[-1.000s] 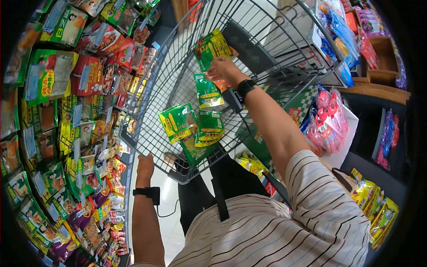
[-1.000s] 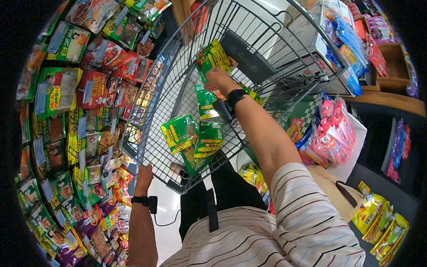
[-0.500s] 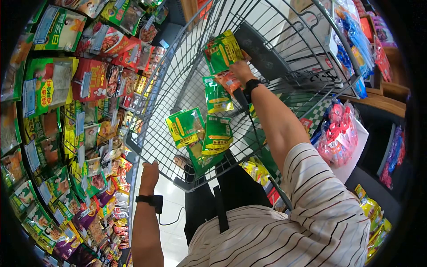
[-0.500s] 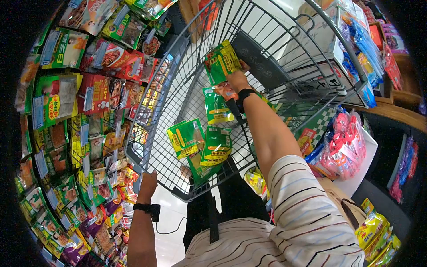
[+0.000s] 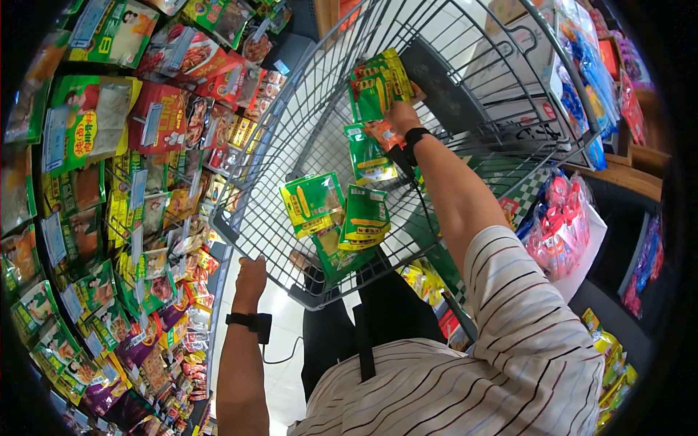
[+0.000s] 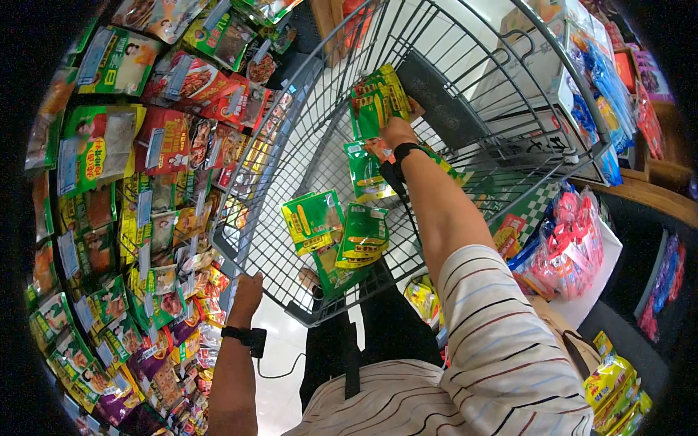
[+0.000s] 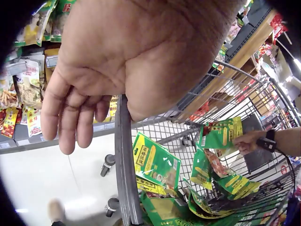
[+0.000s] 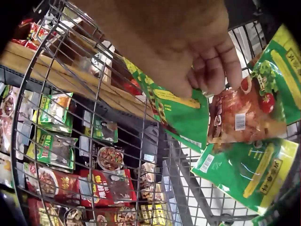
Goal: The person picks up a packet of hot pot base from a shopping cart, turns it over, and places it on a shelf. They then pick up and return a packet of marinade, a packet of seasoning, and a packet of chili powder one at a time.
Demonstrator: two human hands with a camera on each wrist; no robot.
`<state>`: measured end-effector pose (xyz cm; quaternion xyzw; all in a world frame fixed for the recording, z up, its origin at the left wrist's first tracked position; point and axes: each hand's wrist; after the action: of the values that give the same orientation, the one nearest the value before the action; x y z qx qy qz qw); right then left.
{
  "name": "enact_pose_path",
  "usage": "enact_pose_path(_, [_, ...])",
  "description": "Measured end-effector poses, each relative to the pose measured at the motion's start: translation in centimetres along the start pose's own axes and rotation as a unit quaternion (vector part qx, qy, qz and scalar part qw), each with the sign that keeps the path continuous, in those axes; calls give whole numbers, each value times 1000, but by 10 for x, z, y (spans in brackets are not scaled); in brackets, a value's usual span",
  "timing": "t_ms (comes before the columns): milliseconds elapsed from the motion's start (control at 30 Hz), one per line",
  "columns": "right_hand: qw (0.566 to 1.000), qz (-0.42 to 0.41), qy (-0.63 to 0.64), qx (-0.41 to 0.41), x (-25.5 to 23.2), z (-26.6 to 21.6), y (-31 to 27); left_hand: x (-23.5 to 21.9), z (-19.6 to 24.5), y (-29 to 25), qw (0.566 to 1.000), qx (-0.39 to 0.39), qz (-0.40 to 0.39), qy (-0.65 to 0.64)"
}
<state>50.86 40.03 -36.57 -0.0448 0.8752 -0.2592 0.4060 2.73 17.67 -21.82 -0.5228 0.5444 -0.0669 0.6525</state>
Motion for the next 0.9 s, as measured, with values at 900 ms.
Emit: enact_pose_path(900, [792, -222, 507, -257, -51, -346, -423, -86, -37, -161, 839, 414, 120, -331])
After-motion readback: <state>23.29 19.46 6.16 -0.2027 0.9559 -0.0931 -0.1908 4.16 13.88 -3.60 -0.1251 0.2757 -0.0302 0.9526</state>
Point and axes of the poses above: each hand's wrist, its own y-axis towards the middle knuckle, its own x-axis out of the palm, z = x × y, and after that the axes turned 15 degrees about -x, right-handed
